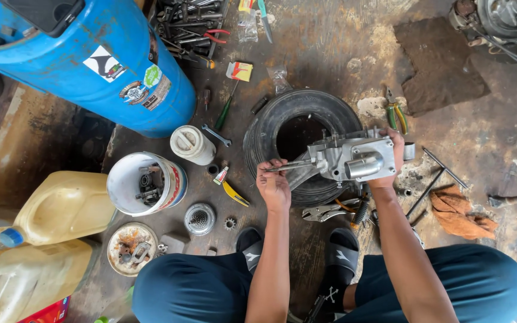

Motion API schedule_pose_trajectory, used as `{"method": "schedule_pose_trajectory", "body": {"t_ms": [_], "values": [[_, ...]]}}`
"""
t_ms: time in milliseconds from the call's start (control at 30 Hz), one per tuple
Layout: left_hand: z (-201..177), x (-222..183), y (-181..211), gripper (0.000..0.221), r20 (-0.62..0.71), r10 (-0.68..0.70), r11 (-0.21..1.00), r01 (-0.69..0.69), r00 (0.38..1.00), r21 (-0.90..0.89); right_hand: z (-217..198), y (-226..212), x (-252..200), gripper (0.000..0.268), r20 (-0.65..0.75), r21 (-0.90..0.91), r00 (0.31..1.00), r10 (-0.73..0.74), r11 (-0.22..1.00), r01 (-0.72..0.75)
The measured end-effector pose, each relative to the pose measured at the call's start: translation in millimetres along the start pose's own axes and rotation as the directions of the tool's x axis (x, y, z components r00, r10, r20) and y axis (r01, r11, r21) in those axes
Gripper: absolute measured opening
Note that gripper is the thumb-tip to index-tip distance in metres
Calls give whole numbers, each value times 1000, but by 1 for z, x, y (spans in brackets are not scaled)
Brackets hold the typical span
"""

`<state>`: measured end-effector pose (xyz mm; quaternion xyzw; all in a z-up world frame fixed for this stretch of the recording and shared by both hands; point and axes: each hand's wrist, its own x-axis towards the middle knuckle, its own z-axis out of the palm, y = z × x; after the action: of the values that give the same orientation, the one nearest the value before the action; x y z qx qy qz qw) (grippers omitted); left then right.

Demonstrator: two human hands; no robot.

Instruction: The person sits on the workshop floor working on a motorcycle engine crankcase and clutch assembly. They press a bearing into the crankcase by hand, lift the engine cover, then hold a gear stack and scrape and brush its teeth with a yellow utility knife and a brush, finally separating a gear disc from the shaft.

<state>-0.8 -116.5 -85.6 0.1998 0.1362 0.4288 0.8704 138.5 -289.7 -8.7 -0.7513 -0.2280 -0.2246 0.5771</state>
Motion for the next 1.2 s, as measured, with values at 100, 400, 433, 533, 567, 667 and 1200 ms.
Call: {"method": "schedule_pose_trajectory", "body": {"t_ms": [100,400,433,533,567,667,1200], "values": [[14,-2,5,34,-32,-1,1000,1,999,7,2,-18,1,15,-6,86,1000,22,996,-22],[13,2,-2,30,-73,26,999,-25,997,24,0,-44,12,25,17,17,1000,-11,1000,11],[11,-1,0,30,-70,20,1000,-18,997,23,-2,-35,5,25,12,12,1000,-10,1000,10],[17,8,-7,29,-91,36,999,-34,995,22,-1,-9,8,26,-11,-61,999,-38,997,37],[14,2,-6,25,-109,32,999,-34,994,-13,-5,-7,4,24,-5,-73,999,-46,996,45],[6,-4,-3,22,-98,2,997,-10,995,-81,-10,5,1,30,11,-115,997,-72,991,72],[18,-8,41,77,16,-166,858,136,986,495,-52,22,16,93,478,-376,873,97,921,104]]}}
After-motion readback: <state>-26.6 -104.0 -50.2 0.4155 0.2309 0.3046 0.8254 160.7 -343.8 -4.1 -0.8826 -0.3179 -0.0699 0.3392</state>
